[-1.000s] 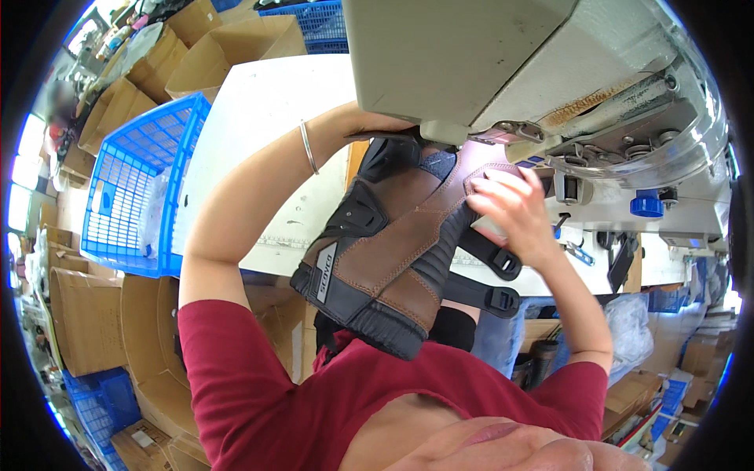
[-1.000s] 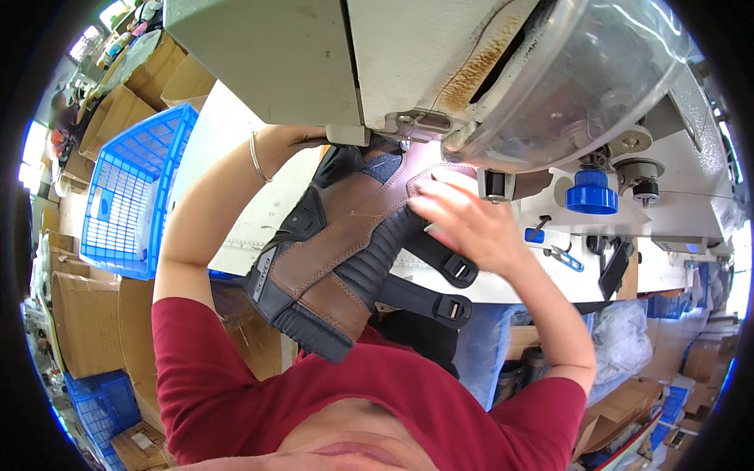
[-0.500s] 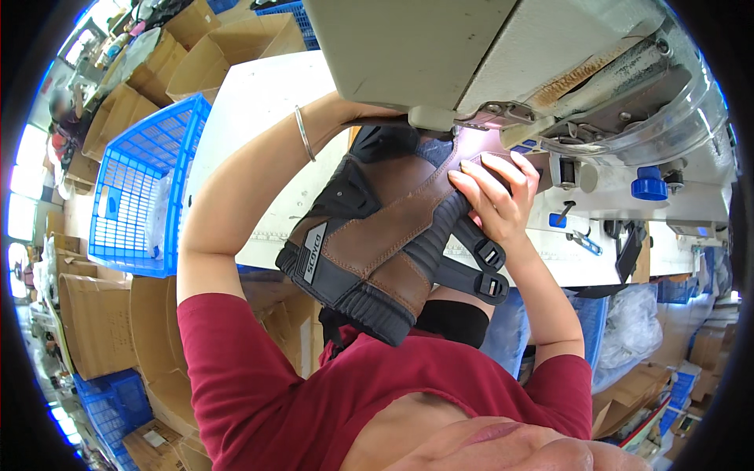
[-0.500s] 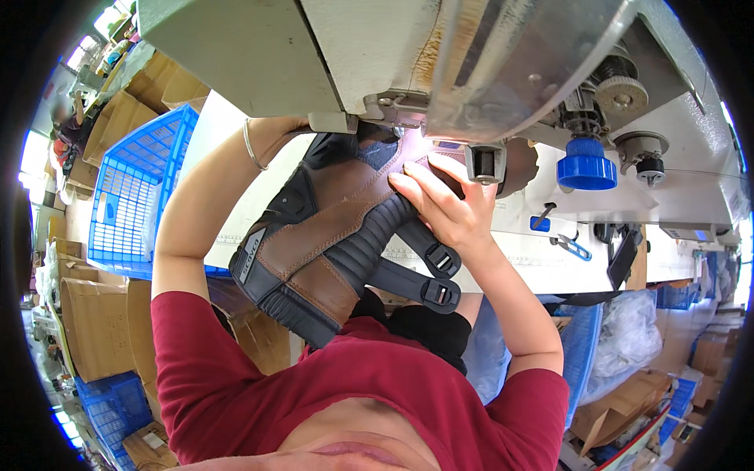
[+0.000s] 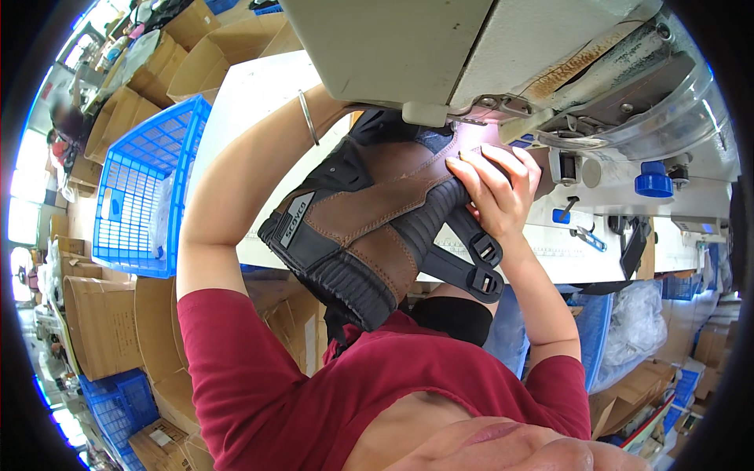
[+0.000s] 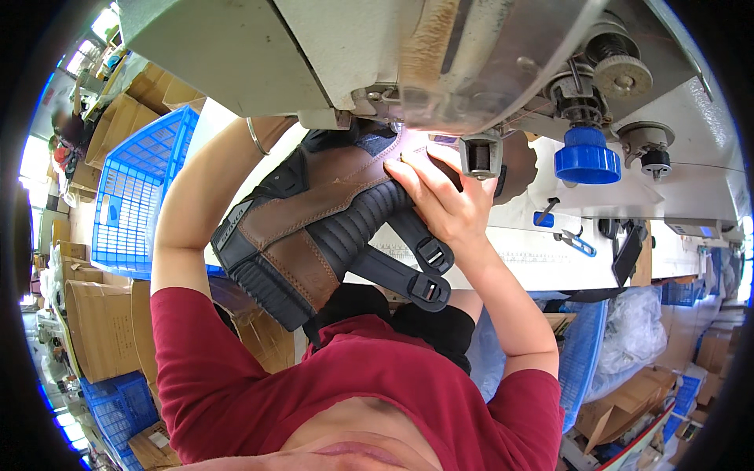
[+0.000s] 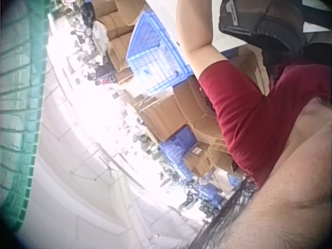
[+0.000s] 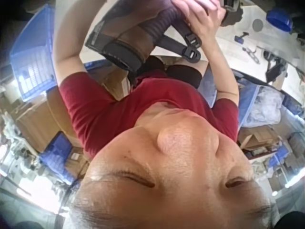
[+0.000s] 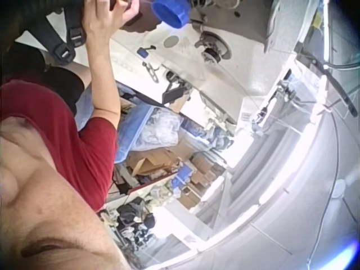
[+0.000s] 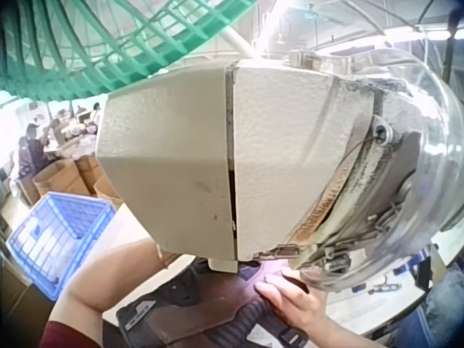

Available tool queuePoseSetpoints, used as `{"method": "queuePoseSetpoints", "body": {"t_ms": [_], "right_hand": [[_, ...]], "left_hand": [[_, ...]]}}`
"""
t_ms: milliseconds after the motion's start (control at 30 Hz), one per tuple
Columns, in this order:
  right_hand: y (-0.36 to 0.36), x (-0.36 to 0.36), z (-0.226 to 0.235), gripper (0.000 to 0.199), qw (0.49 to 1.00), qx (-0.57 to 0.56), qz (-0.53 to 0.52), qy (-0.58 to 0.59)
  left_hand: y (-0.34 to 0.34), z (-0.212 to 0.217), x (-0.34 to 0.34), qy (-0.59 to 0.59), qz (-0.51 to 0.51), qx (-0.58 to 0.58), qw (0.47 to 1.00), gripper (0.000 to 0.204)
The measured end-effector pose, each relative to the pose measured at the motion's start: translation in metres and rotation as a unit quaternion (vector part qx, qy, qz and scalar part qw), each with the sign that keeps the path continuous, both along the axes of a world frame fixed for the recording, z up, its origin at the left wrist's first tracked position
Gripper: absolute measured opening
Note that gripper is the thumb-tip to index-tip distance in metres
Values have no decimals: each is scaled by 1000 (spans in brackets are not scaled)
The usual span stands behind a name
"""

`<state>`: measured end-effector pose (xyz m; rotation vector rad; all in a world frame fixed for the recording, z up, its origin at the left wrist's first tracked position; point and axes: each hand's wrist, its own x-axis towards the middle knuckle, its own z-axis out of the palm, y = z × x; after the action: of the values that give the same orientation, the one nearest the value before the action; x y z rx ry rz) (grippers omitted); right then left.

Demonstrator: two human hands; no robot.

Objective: The person stitches various leather and synthetic components of a boot upper using an industrial sewing machine.

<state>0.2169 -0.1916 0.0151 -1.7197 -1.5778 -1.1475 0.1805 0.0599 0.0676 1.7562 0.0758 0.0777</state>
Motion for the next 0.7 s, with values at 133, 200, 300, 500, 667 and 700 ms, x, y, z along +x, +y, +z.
{"method": "queuePoseSetpoints", "body": {"t_ms": [133,200,300,500,667,700], "right_hand": [[3,-4,-4,24,1000,15,-24,8],[3,-5,-3,24,999,16,-24,13],[4,-6,-3,24,999,16,-28,12],[5,-7,-3,27,999,17,-37,7],[4,-8,-3,28,999,7,-40,12],[4,-8,-4,28,999,12,-39,9]], "left_hand": [[1,-1,0,1,-1,-2,1000,37],[3,-1,1,2,-3,-2,1000,37],[3,-2,4,3,-4,-6,1000,37],[3,-3,10,1,3,-14,1000,36],[7,-4,9,2,7,-18,1000,36],[5,-5,8,2,8,-19,1000,36]]}}
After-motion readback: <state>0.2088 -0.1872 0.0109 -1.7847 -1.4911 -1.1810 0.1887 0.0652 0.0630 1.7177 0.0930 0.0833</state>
